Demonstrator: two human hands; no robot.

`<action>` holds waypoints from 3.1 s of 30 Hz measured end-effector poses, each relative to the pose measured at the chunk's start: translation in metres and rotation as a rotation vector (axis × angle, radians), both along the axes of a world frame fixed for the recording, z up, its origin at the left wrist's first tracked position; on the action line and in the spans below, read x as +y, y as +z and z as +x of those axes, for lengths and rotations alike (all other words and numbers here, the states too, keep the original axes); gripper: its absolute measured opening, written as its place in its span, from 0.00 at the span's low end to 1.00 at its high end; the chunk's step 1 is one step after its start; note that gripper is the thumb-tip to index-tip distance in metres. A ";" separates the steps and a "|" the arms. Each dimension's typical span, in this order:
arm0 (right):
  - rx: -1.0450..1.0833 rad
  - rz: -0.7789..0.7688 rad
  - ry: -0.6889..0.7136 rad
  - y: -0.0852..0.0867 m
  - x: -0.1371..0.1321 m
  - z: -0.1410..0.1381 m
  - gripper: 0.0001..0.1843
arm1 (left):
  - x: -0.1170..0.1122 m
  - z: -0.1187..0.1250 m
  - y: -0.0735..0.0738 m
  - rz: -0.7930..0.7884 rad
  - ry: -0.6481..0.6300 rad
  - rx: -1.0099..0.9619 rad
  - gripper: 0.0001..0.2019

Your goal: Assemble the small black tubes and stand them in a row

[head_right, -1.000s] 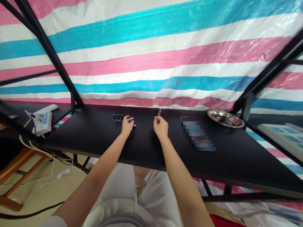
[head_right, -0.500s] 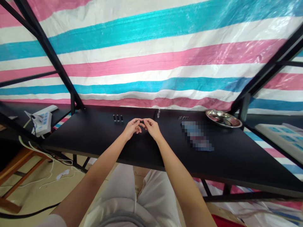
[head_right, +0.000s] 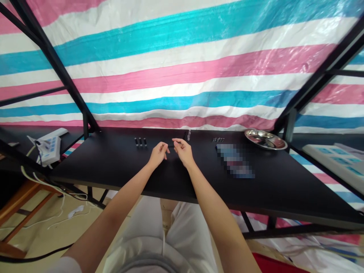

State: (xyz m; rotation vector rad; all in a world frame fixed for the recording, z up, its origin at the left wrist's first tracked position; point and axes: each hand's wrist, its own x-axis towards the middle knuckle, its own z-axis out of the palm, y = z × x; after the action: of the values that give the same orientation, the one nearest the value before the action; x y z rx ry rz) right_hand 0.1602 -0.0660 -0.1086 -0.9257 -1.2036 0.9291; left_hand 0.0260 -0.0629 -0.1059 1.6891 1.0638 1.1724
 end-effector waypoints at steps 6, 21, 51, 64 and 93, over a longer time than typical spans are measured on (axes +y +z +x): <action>-0.013 -0.031 0.016 0.001 -0.002 -0.002 0.21 | -0.005 0.000 0.002 0.035 0.085 0.103 0.22; -0.086 -0.031 -0.179 -0.008 0.007 0.016 0.24 | 0.008 -0.007 -0.005 -0.070 0.145 -0.157 0.11; -0.643 -0.087 -0.518 -0.028 0.034 0.040 0.13 | 0.002 -0.009 -0.010 0.177 0.208 0.283 0.10; -0.809 -0.287 -0.553 -0.029 0.062 0.047 0.06 | 0.009 -0.010 -0.018 0.219 0.181 0.319 0.10; -1.000 -0.484 -0.528 -0.015 0.059 0.068 0.17 | 0.008 -0.009 -0.016 0.237 0.199 0.404 0.09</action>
State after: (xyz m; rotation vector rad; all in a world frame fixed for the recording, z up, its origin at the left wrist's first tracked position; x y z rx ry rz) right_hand 0.2282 -0.0065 -0.1238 -2.1309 -1.4295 0.2820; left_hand 0.0173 -0.0547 -0.1221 2.1044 1.4096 1.1421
